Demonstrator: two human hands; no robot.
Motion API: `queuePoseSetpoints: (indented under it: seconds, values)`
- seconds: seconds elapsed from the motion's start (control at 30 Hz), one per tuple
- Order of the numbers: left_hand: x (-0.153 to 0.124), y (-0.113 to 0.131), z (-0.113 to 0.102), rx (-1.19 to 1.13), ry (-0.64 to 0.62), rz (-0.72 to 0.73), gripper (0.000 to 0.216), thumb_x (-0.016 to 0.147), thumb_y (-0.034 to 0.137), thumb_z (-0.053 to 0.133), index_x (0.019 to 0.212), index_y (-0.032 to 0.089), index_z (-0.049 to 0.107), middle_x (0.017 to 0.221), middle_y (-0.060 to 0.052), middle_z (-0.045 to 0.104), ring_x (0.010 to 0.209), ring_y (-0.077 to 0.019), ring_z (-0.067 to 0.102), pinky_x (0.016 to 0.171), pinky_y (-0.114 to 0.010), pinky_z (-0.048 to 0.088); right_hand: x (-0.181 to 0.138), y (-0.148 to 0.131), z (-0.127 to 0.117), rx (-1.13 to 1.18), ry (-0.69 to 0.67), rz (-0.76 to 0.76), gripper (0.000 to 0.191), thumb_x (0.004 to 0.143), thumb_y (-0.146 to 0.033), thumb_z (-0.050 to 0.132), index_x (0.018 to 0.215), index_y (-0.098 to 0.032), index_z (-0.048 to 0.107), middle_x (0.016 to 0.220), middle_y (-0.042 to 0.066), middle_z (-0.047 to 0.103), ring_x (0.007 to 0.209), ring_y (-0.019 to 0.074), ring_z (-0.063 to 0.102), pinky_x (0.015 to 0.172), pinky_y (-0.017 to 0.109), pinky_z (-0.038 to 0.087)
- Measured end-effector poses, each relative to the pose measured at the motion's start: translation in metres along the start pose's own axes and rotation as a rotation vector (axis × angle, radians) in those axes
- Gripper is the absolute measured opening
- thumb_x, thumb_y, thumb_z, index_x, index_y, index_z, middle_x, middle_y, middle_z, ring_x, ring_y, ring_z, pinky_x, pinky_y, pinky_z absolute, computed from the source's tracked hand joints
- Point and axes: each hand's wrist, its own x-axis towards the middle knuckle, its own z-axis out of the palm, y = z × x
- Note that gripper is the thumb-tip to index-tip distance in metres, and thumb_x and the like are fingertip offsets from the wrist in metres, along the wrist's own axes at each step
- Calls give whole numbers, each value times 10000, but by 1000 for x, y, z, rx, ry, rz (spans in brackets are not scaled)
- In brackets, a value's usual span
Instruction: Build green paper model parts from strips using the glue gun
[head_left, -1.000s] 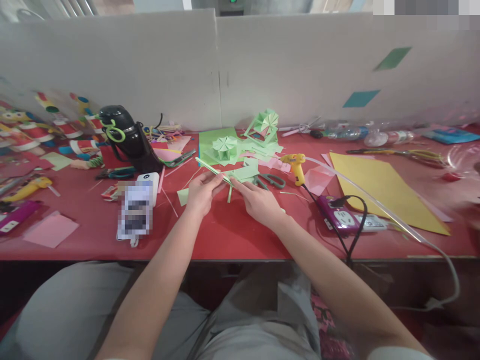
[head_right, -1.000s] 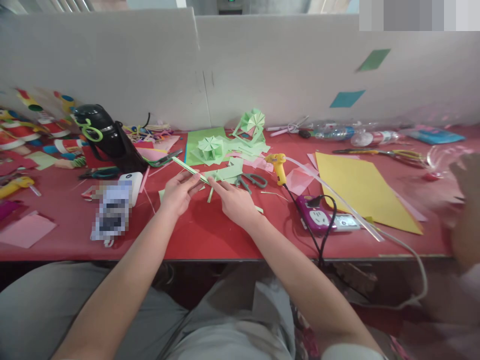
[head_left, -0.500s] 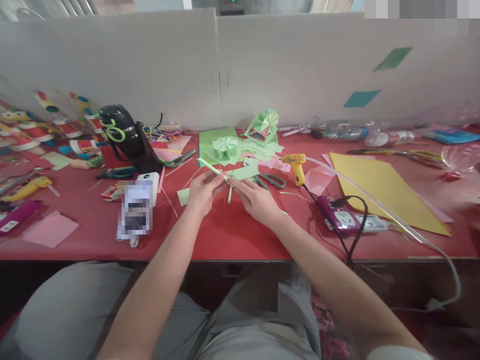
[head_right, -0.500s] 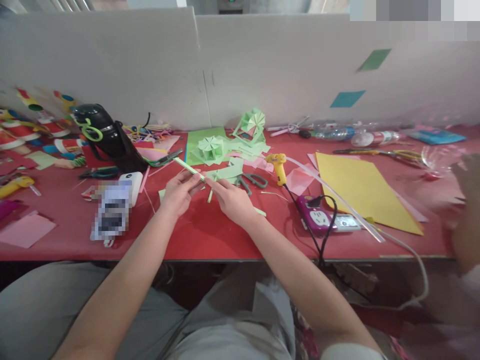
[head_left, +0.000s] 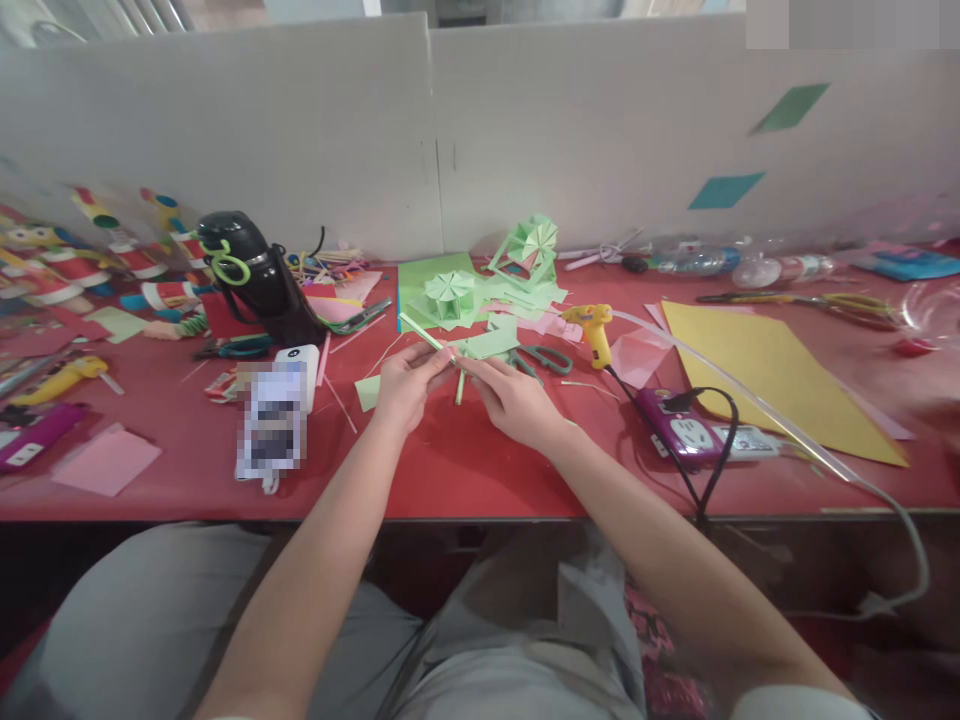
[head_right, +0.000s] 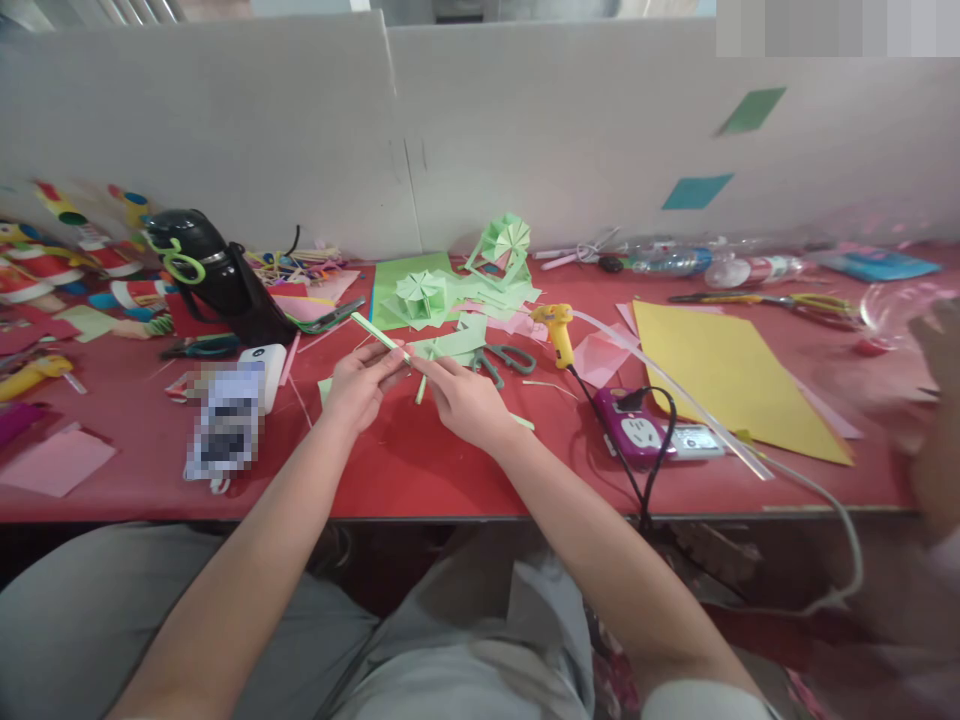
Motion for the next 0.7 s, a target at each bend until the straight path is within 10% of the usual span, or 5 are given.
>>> queuePoseSetpoints:
  seconds: [0.7]
  values:
    - [-3, 2, -5, 266, -150, -68, 394, 606, 343, 894, 923, 145, 771, 959, -117, 773, 960, -273, 716, 918, -444, 569, -2, 6, -4, -70, -102, -33, 505, 891, -26, 399, 1288, -251, 614, 1222, 65, 679, 1104, 199, 635, 854, 287, 505]
